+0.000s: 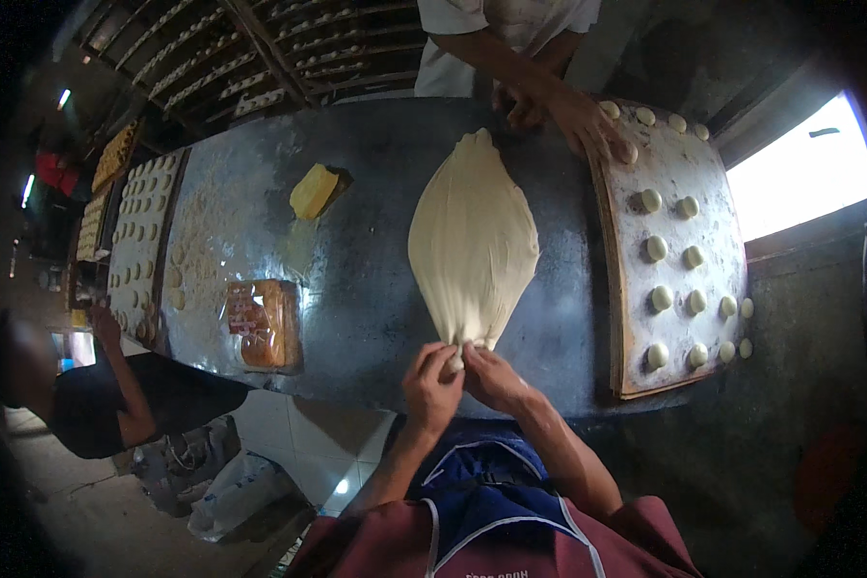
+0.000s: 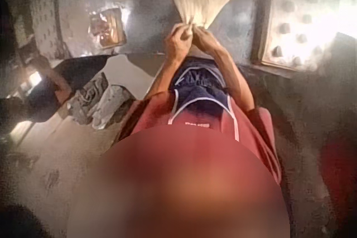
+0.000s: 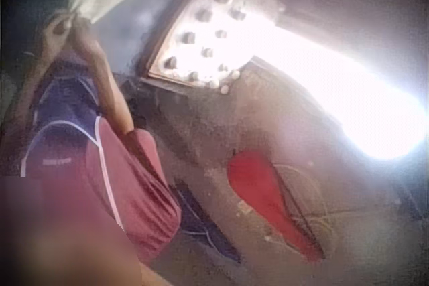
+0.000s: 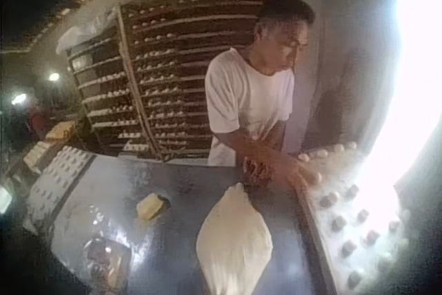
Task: The person shapes small dough balls into ring-shaped pastries by hand and places them on a wooden tray. A coworker also shapes dough and arranges the finished pastries on racks in the background.
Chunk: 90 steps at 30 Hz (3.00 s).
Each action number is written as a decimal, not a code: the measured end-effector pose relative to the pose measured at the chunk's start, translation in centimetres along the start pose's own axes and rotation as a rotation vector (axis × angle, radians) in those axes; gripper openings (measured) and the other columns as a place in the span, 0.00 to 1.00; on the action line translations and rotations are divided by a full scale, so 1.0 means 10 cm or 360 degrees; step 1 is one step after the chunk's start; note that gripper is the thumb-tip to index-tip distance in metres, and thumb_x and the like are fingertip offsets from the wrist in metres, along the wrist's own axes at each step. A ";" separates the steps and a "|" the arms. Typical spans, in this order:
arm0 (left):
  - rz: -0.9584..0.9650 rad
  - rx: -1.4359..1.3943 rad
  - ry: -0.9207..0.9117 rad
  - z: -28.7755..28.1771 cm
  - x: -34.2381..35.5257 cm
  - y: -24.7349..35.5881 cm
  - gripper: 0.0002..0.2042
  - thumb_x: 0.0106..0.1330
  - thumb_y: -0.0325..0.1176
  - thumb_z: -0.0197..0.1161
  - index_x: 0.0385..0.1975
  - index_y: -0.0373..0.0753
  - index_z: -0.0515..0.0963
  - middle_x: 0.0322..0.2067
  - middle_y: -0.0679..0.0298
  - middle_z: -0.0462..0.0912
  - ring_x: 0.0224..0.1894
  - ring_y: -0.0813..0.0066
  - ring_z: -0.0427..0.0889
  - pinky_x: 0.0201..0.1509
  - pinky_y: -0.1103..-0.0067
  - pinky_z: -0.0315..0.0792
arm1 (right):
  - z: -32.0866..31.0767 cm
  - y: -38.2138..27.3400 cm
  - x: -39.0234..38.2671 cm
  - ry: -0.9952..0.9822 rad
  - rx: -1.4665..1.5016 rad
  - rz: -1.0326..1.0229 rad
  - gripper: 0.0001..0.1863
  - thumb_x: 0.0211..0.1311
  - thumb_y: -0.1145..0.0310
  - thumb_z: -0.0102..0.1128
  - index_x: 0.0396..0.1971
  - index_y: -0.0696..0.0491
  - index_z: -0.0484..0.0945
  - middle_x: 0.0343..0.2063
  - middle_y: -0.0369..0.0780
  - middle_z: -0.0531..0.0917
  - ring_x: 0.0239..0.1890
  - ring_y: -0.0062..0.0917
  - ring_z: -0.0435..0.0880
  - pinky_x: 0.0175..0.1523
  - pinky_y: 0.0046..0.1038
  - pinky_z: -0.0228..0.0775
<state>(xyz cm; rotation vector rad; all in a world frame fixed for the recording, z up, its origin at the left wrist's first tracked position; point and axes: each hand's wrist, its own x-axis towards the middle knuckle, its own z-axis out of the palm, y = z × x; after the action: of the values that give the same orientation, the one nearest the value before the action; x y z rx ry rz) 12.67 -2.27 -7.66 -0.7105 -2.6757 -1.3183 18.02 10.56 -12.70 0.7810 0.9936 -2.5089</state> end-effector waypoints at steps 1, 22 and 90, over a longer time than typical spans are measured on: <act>-0.0116 -0.0137 -0.0197 -0.15 -0.13 0.05 0.14 0.56 0.26 0.72 0.43 0.35 0.83 0.40 0.54 0.85 0.38 0.58 0.87 0.42 0.69 0.80 | 0.13 -0.09 0.09 0.0054 0.0116 0.0020 0.25 0.80 0.55 0.47 0.54 0.66 0.74 0.46 0.45 0.83 0.46 0.26 0.82 0.56 0.30 0.75; -0.0209 -0.1393 -0.0842 0.19 -0.04 -0.77 0.14 0.72 0.37 0.59 0.50 0.36 0.77 0.34 0.53 0.84 0.40 0.55 0.86 0.43 0.61 0.79 | 0.87 -0.71 -0.05 -0.0459 -0.0926 -0.0847 0.22 0.64 0.67 0.69 0.56 0.59 0.78 0.48 0.41 0.83 0.53 0.27 0.81 0.60 0.30 0.72; 0.0528 0.0471 -0.1579 -0.82 1.13 -0.26 0.16 0.50 0.22 0.67 0.41 0.39 0.83 0.48 0.53 0.75 0.54 0.50 0.76 0.59 0.62 0.73 | -1.11 -0.18 -1.01 0.0861 -0.2638 -0.1443 0.18 0.60 0.68 0.60 0.50 0.58 0.74 0.46 0.44 0.75 0.49 0.38 0.75 0.53 0.40 0.73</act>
<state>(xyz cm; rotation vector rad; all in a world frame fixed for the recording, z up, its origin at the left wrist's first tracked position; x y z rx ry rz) 0.34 -5.73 -1.42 -2.0588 -3.0420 -0.5004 29.21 20.64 -12.43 0.3575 3.2852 -0.8414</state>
